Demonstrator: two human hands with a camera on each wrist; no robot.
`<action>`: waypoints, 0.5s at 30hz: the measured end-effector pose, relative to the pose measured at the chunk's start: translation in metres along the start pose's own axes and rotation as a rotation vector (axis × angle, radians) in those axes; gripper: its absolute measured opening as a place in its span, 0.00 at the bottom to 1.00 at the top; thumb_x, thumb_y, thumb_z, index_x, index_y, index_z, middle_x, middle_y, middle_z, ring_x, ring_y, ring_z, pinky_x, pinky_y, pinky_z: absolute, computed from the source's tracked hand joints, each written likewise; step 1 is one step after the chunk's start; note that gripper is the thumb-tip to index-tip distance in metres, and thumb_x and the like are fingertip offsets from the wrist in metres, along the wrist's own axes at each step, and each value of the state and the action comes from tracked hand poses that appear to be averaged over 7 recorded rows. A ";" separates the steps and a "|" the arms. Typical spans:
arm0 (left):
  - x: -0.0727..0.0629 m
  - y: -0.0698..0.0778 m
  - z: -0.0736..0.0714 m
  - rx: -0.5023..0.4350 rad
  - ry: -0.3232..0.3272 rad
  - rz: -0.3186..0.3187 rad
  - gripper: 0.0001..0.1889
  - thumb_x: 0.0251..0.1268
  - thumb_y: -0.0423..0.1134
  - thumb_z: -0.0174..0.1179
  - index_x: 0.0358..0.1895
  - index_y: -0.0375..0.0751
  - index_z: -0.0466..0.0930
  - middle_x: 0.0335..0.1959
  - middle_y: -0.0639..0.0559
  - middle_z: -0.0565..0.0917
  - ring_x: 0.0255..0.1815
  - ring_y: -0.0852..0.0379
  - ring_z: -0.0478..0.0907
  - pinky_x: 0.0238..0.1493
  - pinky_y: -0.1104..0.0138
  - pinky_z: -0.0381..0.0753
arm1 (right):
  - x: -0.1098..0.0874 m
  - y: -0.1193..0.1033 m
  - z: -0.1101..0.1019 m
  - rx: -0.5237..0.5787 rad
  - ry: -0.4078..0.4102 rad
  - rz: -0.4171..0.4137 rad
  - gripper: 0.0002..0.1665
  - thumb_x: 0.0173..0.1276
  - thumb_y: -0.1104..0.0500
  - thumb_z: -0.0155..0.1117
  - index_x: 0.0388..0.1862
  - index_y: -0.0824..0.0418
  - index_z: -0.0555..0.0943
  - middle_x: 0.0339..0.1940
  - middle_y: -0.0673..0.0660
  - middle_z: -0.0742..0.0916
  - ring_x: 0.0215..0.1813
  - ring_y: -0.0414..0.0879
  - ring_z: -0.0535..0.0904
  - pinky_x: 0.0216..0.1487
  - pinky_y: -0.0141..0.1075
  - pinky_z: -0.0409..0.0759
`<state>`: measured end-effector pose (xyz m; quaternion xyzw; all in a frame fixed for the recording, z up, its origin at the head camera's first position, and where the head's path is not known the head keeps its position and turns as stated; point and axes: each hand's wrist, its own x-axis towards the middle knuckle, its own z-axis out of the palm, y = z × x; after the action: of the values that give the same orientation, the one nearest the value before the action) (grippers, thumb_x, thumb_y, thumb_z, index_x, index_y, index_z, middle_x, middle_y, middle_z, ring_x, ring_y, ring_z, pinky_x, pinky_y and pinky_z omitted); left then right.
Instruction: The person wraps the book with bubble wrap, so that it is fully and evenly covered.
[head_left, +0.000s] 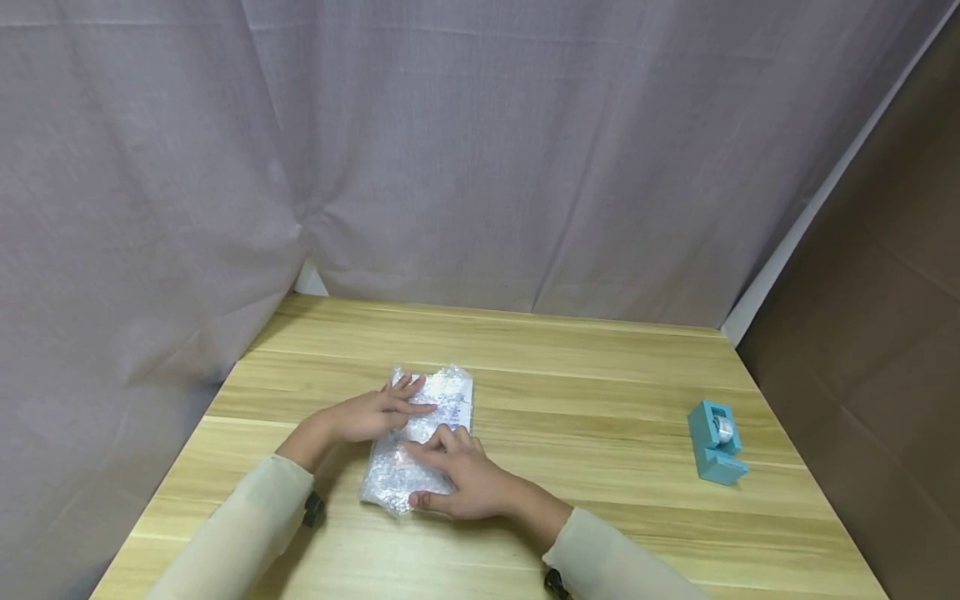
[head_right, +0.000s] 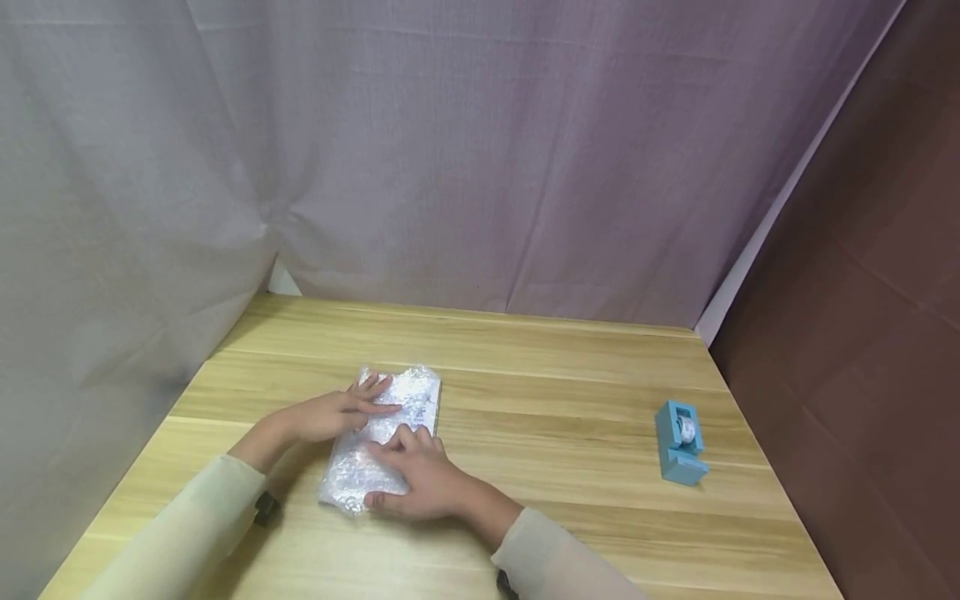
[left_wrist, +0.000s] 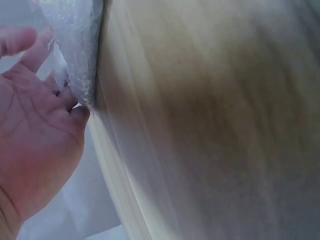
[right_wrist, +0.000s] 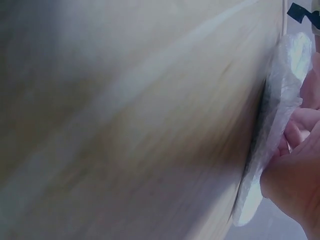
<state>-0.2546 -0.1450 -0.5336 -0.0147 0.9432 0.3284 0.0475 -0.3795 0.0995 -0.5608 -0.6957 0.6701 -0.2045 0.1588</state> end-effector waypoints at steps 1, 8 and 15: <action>0.000 -0.001 0.000 -0.009 -0.011 0.002 0.27 0.87 0.45 0.47 0.83 0.56 0.73 0.94 0.44 0.43 0.94 0.32 0.28 0.87 0.25 0.27 | 0.000 0.000 0.000 -0.002 -0.002 0.001 0.48 0.79 0.32 0.66 0.90 0.48 0.66 0.64 0.47 0.76 0.57 0.38 0.63 0.61 0.34 0.64; -0.001 -0.006 -0.005 -0.102 -0.110 0.009 0.47 0.61 0.44 0.69 0.87 0.55 0.65 0.95 0.46 0.33 0.92 0.34 0.16 0.84 0.24 0.21 | 0.000 0.001 0.000 -0.013 -0.001 0.004 0.49 0.78 0.31 0.66 0.90 0.47 0.65 0.63 0.46 0.76 0.58 0.38 0.64 0.63 0.34 0.64; 0.000 -0.006 -0.007 -0.113 -0.152 -0.001 0.51 0.62 0.52 0.78 0.88 0.56 0.63 0.94 0.46 0.29 0.91 0.35 0.12 0.82 0.24 0.16 | 0.000 0.001 0.000 -0.010 0.007 0.009 0.50 0.77 0.31 0.68 0.90 0.47 0.65 0.63 0.46 0.77 0.60 0.39 0.64 0.65 0.35 0.65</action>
<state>-0.2548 -0.1538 -0.5314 0.0068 0.9168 0.3814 0.1181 -0.3803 0.0998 -0.5608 -0.6927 0.6747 -0.2031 0.1539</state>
